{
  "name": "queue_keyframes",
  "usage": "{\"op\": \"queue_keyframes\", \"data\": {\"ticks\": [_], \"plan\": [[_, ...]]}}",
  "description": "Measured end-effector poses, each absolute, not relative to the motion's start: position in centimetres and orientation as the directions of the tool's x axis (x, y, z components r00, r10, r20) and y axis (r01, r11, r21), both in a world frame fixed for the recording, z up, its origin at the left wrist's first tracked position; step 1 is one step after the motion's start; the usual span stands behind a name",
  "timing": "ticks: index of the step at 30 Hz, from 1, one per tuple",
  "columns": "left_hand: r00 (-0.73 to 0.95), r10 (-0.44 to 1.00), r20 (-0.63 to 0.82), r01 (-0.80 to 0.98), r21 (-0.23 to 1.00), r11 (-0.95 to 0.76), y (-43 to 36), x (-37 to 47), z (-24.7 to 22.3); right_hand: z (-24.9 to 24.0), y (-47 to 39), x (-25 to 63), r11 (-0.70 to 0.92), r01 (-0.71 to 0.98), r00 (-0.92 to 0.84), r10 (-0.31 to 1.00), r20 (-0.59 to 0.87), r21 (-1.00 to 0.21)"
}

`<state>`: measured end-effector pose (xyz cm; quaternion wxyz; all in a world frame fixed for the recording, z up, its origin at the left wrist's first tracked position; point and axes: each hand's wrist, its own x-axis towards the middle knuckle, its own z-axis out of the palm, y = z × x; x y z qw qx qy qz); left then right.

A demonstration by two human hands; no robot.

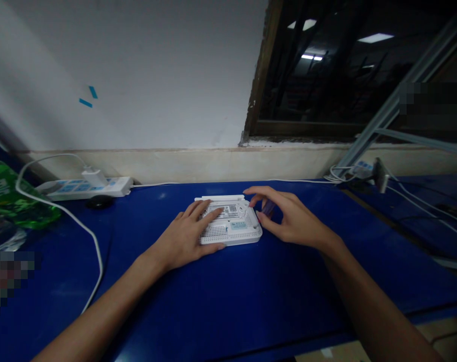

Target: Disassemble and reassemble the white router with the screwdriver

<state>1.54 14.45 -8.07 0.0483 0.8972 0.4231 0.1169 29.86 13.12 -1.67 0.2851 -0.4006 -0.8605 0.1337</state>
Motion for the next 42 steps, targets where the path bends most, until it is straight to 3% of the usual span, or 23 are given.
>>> {"op": "queue_keyframes", "data": {"ticks": [11, 22, 37, 42], "plan": [[0.621, 0.765, 0.169, 0.745, 0.178, -0.643, 14.5, 1.6, -8.1, -1.4, 13.1, 30.0, 0.545, 0.627, -0.507, 0.828, 0.24, -0.557], [0.623, 0.762, 0.175, 0.737, 0.195, -0.647, 14.5, 1.5, -8.1, -1.3, 13.2, 30.6, 0.568, 0.592, -0.528, 0.809, 0.258, -0.572], [0.615, 0.771, 0.164, 0.747, 0.19, -0.637, 14.5, 1.4, -8.2, -1.7, 13.4, 31.1, 0.626, 0.487, -0.478, 0.775, 0.414, -0.609], [0.584, 0.765, 0.273, 0.749, 0.184, -0.637, 14.2, 2.6, -6.5, -1.7, 13.4, 31.2, 0.616, 0.473, -0.452, 0.783, 0.426, -0.63]]}}
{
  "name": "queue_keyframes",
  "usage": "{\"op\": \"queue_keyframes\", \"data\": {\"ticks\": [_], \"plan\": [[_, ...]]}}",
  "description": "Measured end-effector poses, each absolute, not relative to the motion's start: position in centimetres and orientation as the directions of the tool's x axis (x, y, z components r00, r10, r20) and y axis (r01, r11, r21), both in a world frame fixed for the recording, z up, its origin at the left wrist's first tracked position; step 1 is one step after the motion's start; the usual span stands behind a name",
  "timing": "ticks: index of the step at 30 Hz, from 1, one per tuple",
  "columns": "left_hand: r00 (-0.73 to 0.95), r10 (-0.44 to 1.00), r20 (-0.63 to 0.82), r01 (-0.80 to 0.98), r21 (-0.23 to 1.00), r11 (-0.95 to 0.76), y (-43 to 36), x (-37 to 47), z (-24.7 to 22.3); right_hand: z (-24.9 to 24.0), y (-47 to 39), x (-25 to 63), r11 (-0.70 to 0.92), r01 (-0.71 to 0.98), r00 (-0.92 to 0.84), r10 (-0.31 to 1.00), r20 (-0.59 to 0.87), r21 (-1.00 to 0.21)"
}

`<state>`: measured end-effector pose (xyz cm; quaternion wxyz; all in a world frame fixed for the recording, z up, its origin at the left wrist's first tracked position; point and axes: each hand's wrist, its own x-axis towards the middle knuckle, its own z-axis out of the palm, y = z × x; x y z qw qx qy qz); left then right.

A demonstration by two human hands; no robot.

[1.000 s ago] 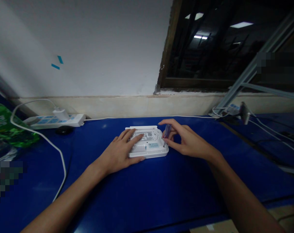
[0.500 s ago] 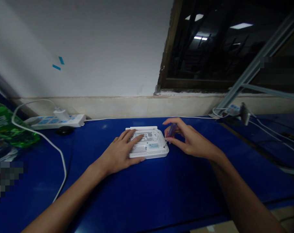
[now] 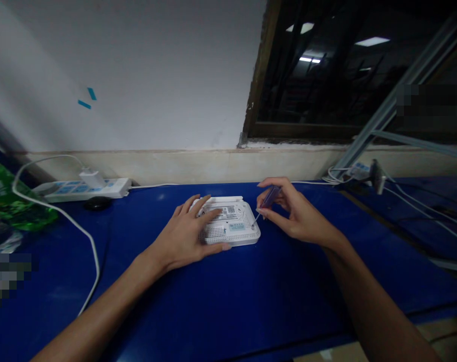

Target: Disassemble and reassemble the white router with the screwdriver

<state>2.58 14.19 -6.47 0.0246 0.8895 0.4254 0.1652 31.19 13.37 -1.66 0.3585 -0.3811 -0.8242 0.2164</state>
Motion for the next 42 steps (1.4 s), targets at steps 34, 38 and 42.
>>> {"op": "queue_keyframes", "data": {"ticks": [34, 38, 42], "plan": [[0.847, 0.526, 0.08, 0.443, 0.44, -0.781, 22.3, 18.2, -6.5, -3.6, 16.8, 40.2, 0.363, 0.462, -0.307, 0.922, 0.238, -0.809], [0.845, 0.53, 0.077, 0.441, 0.459, -0.771, 22.5, 18.1, -6.9, -3.6, 16.9, 40.2, 0.353, 0.46, -0.298, 0.926, 0.233, -0.815], [0.838, 0.541, 0.073, 0.451, 0.464, -0.762, 22.6, 18.1, -7.0, -3.5, 16.8, 40.2, 0.342, 0.447, -0.301, 0.928, 0.221, -0.827]]}}
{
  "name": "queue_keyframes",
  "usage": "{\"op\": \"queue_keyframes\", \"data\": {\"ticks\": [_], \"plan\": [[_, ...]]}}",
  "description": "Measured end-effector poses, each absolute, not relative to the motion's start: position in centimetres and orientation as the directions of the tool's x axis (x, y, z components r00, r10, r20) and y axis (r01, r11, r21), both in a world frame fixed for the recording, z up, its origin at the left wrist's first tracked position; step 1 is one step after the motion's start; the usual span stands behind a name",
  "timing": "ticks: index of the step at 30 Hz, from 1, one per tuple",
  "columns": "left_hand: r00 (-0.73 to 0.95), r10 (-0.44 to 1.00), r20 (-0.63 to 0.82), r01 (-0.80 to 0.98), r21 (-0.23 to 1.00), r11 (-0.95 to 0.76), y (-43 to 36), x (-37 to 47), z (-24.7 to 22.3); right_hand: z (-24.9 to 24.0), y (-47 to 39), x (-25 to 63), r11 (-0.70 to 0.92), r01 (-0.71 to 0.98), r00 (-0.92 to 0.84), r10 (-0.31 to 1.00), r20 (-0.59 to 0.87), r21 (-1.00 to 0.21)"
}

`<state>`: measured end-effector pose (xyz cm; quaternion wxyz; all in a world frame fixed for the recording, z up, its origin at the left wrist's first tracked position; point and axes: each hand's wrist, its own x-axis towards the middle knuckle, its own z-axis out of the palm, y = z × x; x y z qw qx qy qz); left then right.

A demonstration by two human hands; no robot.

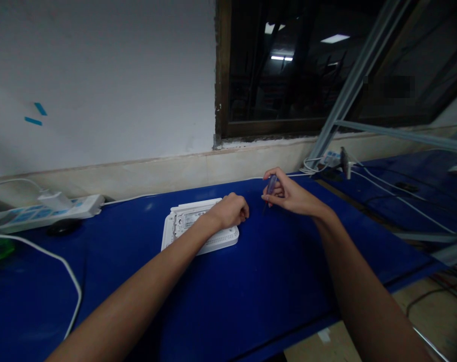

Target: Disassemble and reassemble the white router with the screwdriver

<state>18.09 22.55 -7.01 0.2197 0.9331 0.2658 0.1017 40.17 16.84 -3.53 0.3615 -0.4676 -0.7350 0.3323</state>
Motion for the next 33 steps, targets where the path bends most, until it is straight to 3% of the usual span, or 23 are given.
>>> {"op": "queue_keyframes", "data": {"ticks": [16, 26, 33], "plan": [[0.748, 0.622, 0.231, 0.555, 0.296, -0.777, 19.9, 11.8, -2.9, -3.5, 16.7, 39.3, 0.332, 0.391, -0.316, 0.924, 0.214, -0.858], [0.798, 0.593, 0.104, 0.563, 0.221, -0.796, 17.9, 4.2, -5.2, -4.1, 16.9, 37.3, 0.379, 0.312, -0.271, 0.914, 0.301, -0.871], [0.607, 0.776, 0.169, 0.781, 0.055, -0.623, 16.7, 3.1, -5.6, -4.2, 16.7, 34.9, 0.421, 0.244, -0.267, 0.895, 0.357, -0.874]]}}
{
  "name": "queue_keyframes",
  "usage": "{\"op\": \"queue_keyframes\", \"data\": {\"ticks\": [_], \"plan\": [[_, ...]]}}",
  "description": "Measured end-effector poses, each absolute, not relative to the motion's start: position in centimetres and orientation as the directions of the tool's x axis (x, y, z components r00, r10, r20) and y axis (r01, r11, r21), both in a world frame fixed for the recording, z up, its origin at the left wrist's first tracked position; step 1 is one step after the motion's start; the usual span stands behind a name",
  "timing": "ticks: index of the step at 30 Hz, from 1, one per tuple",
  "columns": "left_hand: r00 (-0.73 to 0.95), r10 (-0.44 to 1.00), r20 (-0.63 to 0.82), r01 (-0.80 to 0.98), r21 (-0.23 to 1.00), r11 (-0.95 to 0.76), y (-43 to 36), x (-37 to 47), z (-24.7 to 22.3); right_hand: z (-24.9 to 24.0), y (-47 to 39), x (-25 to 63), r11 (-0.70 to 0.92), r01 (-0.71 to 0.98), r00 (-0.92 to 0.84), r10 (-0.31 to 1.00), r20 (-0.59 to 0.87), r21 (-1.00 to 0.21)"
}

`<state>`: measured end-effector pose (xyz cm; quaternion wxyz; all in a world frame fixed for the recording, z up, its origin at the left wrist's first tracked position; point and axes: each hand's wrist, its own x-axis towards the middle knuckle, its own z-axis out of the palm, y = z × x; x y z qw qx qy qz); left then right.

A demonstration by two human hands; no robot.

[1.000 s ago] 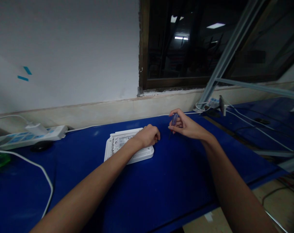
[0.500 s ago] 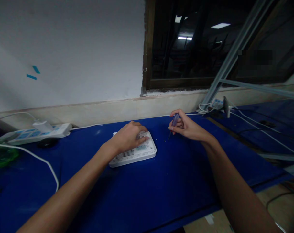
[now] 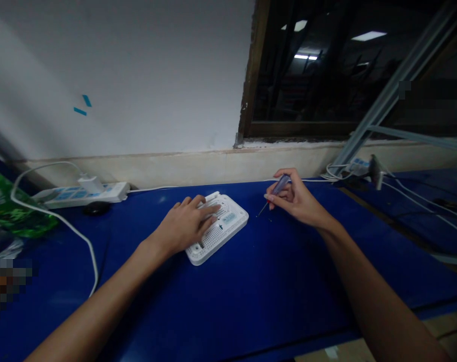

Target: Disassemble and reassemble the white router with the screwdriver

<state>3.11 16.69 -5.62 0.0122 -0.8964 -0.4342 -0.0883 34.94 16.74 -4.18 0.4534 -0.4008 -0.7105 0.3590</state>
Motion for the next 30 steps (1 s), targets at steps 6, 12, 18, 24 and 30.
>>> {"op": "queue_keyframes", "data": {"ticks": [6, 12, 18, 24, 30], "plan": [[0.403, 0.888, 0.22, 0.898, 0.09, -0.43, 15.7, 2.7, -5.2, -4.6, 16.9, 34.2, 0.428, 0.238, -0.26, 0.893, 0.368, -0.872], [0.555, 0.782, 0.283, 0.79, 0.113, -0.602, 14.6, 2.4, -5.1, -4.7, 16.4, 32.4, 0.463, 0.174, -0.27, 0.871, 0.41, -0.869], [0.623, 0.761, 0.181, 0.757, 0.107, -0.644, 14.5, 2.5, -7.5, -4.7, 14.8, 29.1, 0.53, 0.202, -0.33, 0.828, 0.453, -0.823], [0.665, 0.706, 0.241, 0.701, 0.122, -0.702, 14.9, 3.1, -8.2, -5.0, 14.1, 28.3, 0.562, 0.345, -0.392, 0.814, 0.428, -0.752], [0.683, 0.669, 0.294, 0.661, 0.142, -0.737, 14.7, 3.6, -8.6, -4.2, 13.8, 28.7, 0.602, 0.423, -0.385, 0.796, 0.468, -0.677]]}}
